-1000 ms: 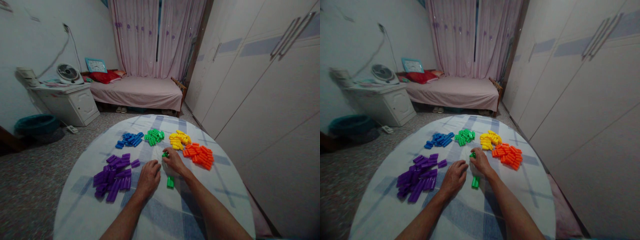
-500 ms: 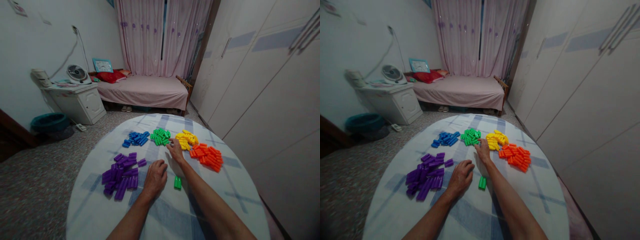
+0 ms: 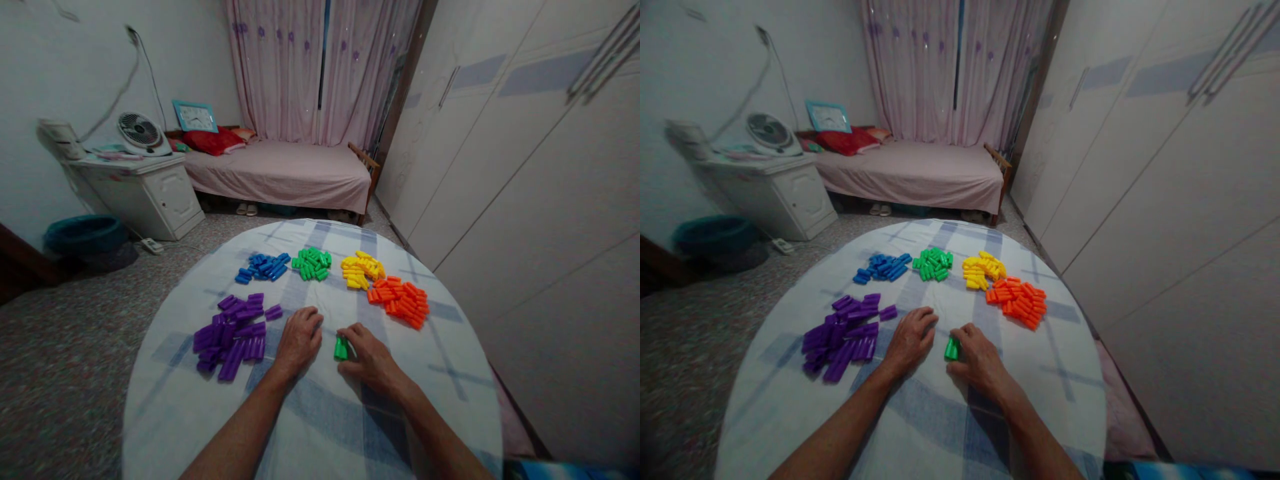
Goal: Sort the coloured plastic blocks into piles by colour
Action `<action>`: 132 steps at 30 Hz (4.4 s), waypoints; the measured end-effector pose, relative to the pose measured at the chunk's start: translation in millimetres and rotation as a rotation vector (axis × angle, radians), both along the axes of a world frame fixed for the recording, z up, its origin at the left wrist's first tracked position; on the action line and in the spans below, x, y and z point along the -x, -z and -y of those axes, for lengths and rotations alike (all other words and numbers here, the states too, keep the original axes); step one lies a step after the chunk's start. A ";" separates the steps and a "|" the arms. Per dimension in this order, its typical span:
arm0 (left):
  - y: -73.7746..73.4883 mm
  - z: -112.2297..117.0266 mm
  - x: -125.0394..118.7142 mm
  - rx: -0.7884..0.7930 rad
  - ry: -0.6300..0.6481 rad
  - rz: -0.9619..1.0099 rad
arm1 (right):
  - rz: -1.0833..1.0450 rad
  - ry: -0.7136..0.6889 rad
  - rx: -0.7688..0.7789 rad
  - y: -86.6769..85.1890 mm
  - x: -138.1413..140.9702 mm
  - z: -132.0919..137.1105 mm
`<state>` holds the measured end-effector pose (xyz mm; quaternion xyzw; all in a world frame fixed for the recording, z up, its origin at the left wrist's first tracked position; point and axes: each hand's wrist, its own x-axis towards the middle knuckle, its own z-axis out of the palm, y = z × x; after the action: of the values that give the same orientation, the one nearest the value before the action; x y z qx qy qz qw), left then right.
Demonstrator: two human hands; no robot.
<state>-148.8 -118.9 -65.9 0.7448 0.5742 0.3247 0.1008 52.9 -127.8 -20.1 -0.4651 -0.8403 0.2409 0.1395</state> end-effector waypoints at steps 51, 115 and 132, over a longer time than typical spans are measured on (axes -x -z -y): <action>11.5 -5.8 6.4 -0.074 0.004 -0.047 | -0.592 0.717 -0.454 39.4 -56.4 -50.7; 13.4 -6.1 11.3 -0.051 0.031 -0.001 | -0.581 0.933 -0.346 61.6 -88.2 -80.9; 14.9 -6.9 11.2 -0.059 0.024 0.008 | -0.539 0.662 -0.266 47.4 -65.8 -66.8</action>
<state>-160.0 -112.0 -80.8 0.7530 0.5550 0.3432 0.0850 118.7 -61.0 -67.5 -0.6078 -0.6036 0.1855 0.4816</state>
